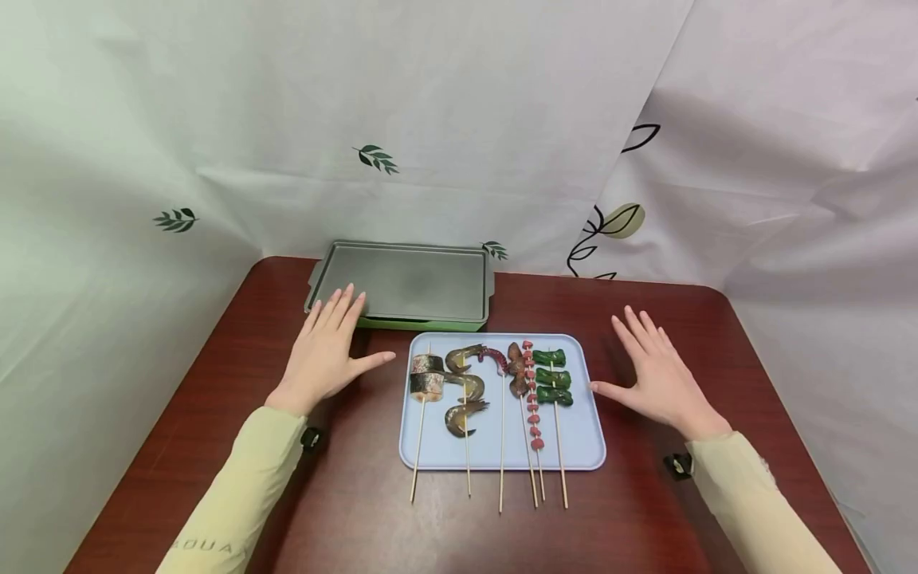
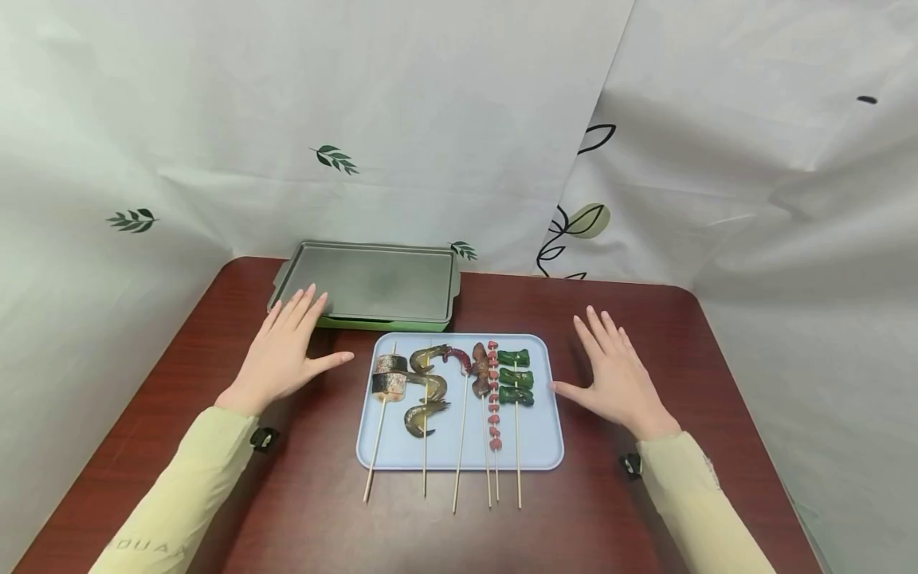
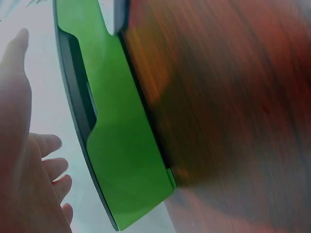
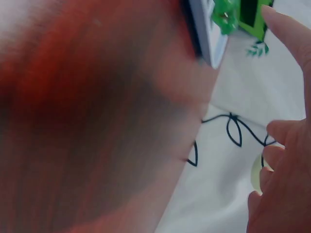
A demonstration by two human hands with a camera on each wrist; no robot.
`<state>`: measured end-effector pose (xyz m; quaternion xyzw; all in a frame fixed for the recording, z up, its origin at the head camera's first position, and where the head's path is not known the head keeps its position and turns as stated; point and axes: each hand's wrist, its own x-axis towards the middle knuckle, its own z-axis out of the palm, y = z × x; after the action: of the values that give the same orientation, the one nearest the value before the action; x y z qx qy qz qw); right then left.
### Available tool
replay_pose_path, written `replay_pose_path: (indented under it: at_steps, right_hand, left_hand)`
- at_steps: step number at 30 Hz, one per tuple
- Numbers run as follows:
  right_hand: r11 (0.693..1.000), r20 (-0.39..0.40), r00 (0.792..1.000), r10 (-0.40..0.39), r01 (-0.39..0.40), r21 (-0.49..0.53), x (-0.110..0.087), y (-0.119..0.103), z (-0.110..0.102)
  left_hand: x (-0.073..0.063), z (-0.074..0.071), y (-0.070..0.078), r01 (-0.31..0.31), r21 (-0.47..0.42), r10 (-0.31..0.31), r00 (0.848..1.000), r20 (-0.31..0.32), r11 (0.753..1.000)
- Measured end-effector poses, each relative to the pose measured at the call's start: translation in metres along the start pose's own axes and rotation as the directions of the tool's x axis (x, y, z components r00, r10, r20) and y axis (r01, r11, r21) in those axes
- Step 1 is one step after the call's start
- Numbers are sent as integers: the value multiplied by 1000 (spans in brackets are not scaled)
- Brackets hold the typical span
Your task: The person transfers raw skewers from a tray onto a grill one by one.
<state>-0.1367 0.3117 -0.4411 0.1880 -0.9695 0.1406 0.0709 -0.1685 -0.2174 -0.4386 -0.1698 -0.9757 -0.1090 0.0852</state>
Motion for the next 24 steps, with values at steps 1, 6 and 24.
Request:
replay_pose_path:
  at_steps: [1, 6, 24]
  right_hand:
    - [1000, -1, 1000, -14, 14, -5, -2, -2, 2]
    - [997, 24, 996, -82, 81, 10, -14, -9, 9]
    - [981, 151, 971, -187, 192, -17, -54, -39, 40]
  left_hand:
    - [-2, 0, 2, -4, -2, 4, 1000, -11, 1000]
    - [-10, 3, 11, -25, -30, 24, 999, -42, 999]
    - [-59, 13, 62, -32, -231, 21, 999, -47, 972]
